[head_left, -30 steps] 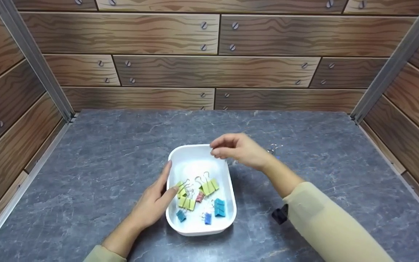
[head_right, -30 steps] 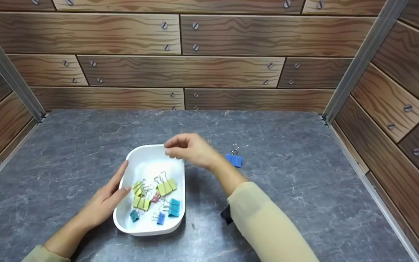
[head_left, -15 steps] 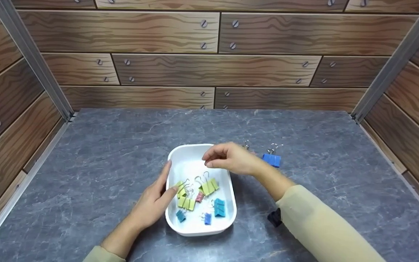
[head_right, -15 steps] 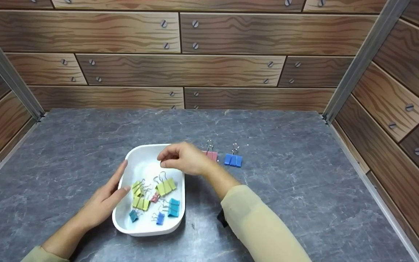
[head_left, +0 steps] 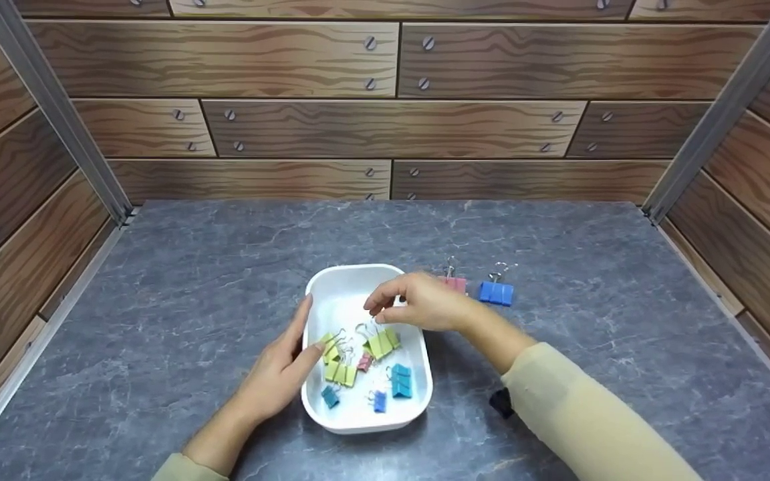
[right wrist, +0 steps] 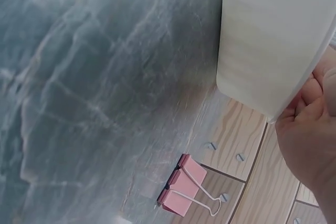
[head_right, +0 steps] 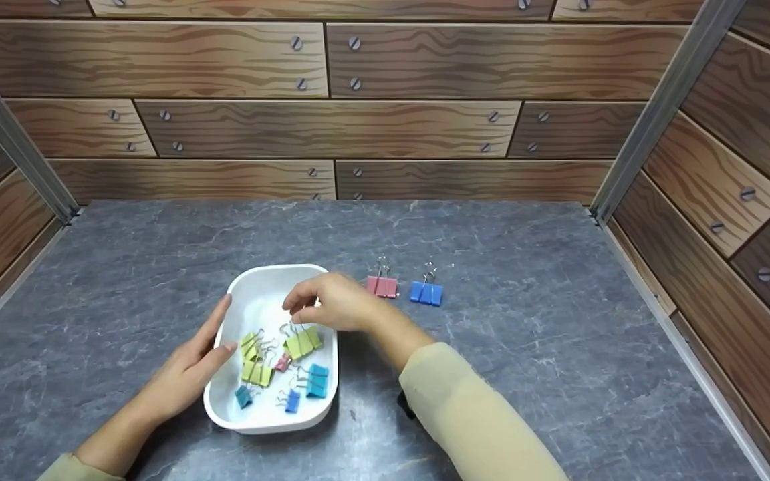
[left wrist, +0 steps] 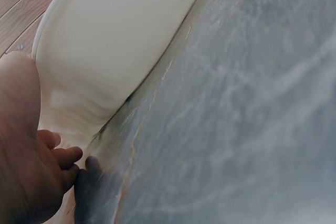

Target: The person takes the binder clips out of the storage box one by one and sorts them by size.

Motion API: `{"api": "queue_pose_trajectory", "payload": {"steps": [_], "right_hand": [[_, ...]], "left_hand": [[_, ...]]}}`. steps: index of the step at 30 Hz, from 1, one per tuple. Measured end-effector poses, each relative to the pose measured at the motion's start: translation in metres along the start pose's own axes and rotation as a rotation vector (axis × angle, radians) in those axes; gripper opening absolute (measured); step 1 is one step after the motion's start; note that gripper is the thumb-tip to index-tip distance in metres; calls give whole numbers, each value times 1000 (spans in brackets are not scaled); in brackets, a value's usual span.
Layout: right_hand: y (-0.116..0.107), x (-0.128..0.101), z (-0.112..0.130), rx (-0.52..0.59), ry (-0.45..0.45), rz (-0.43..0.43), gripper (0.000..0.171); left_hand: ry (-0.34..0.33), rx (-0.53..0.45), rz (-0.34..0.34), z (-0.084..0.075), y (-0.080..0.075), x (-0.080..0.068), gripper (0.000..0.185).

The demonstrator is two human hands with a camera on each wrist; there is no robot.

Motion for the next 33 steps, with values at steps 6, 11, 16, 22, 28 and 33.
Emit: {"api": "queue_pose_trajectory", "payload": {"steps": [6,11,16,22,28,33], "right_hand": [[10,1,3,-116,-65,30,23],[18,2,2,-171,-97,53,22],[19,3,2,-187,-99,45,22],[19,2,2,-180,-99,23,19],[18,3,1,-117,-69,-29,5],[16,1,-2,-31,-5,-84,5]], "left_hand": [[-27,5,7,2,0,0,74],[-13,-6,16,2,2,0,74],[-5,-6,10,2,1,0,73],[2,-5,8,2,0,0,73],[-4,-5,11,2,0,0,73],[-7,-10,10,1,0,0,73]]}}
Point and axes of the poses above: each hand's wrist, its own x-axis towards the middle knuckle, its own y-axis out of the palm, z = x × y, the point moved 6 cm from there along x, towards the middle knuckle, and after that the axes turned 9 degrees about -z, right-handed, at the moved point
